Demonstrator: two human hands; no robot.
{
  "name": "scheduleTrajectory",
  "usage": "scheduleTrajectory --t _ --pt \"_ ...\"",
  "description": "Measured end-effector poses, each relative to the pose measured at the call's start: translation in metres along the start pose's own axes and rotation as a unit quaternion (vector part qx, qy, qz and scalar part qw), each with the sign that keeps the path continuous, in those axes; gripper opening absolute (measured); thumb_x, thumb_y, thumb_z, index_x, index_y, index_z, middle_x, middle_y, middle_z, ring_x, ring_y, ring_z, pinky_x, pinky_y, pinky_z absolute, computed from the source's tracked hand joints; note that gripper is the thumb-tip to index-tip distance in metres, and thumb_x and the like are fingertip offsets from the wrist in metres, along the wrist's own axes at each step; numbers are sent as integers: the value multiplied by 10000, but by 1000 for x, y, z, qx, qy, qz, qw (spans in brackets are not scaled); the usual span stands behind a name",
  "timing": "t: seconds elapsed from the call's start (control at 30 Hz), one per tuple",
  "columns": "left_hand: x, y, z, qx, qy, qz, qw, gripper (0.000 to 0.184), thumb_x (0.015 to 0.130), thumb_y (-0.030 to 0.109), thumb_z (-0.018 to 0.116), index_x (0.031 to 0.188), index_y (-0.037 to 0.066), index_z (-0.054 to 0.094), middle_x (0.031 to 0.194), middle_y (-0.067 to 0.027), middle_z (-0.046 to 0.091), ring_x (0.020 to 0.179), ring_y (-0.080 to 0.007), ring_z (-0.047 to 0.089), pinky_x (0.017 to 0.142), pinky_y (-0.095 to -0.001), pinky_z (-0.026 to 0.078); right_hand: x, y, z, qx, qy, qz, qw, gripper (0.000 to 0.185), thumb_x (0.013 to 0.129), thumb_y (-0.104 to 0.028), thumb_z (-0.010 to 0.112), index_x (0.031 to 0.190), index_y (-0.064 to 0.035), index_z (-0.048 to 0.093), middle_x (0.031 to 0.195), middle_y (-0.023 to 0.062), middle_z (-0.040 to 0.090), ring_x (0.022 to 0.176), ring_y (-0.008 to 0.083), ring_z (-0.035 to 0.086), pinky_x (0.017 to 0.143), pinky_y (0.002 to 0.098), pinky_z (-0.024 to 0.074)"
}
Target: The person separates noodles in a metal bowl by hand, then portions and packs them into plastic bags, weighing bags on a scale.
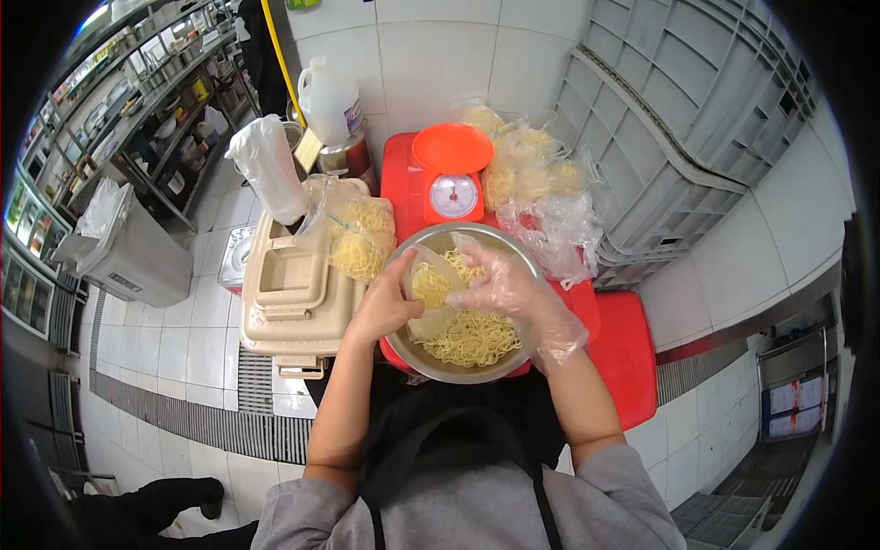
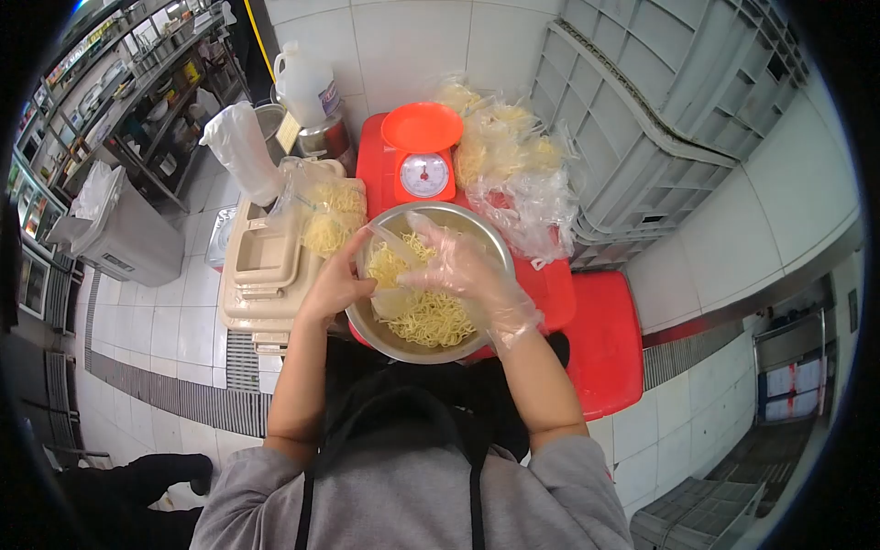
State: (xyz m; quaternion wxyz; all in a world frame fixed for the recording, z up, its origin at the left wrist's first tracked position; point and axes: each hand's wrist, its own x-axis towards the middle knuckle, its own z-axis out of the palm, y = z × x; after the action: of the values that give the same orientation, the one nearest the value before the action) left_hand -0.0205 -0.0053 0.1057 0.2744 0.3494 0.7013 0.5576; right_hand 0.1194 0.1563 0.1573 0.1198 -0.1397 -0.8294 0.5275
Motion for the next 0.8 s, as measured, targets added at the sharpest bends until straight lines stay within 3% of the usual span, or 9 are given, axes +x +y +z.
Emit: scheduleTrajectory --t 0.1,0.17,0.27,0.33,0.4,0.57,0.8 --pt "6 -3 4 -1 -4 -4 1000 839 605 32 639 1399 -36 376 881 -137 616 693 -176 583 667 -301 483 -3 86 41 -67 41 -11 997 634 746 -184 765 1287 37 518 1099 172 642 1014 244 626 874 315 485" --pt "7 -6 6 4 0 6 1000 834 606 32 638 1395 -43 378 870 -132 614 691 -171 582 664 -301 481 0 121 53 8 26 56 998 594 746 -251 768 1225 41 573 1015 204 669 970 296 650 851 347 506" --pt "2 -8 2 5 13 21 1000 829 606 33 635 1390 -52 380 835 -126 610 687 -164 580 656 -299 478 5 68 14 56 -22 149 987 378 793 -109 697 1125 47 606 900 76 651 810 162 650 708 291 540" --pt "3 -7 -3 -9 9 15 1000 826 607 35 634 1389 -53 382 823 -122 608 684 -159 577 653 -297 476 11 41 -8 265 -7 49 963 254 794 -87 679 1013 34 632 834 48 628 741 130 634 624 290 536" --pt "2 -4 -2 3 -7 2 1000 827 607 35 632 1390 -53 381 820 -123 609 682 -160 575 655 -293 475 25 -4 -28 282 -30 -26 959 232 789 -93 692 983 21 631 838 60 634 750 135 634 635 283 534" --pt "3 0 -1 14 -21 -19 1000 825 607 34 631 1390 -52 382 819 -106 607 678 -158 569 648 -288 472 38 -78 -41 319 -70 -57 944 178 800 -63 681 948 18 625 869 83 650 770 139 642 686 267 536" --pt "0 -1 -6 -11 -19 -20 1000 823 612 23 639 1392 -41 385 832 -76 616 684 -142 570 653 -283 478 45 -43 -10 269 -4 -110 957 166 832 -67 635 967 24 663 826 56 669 782 129 641 727 280 516"
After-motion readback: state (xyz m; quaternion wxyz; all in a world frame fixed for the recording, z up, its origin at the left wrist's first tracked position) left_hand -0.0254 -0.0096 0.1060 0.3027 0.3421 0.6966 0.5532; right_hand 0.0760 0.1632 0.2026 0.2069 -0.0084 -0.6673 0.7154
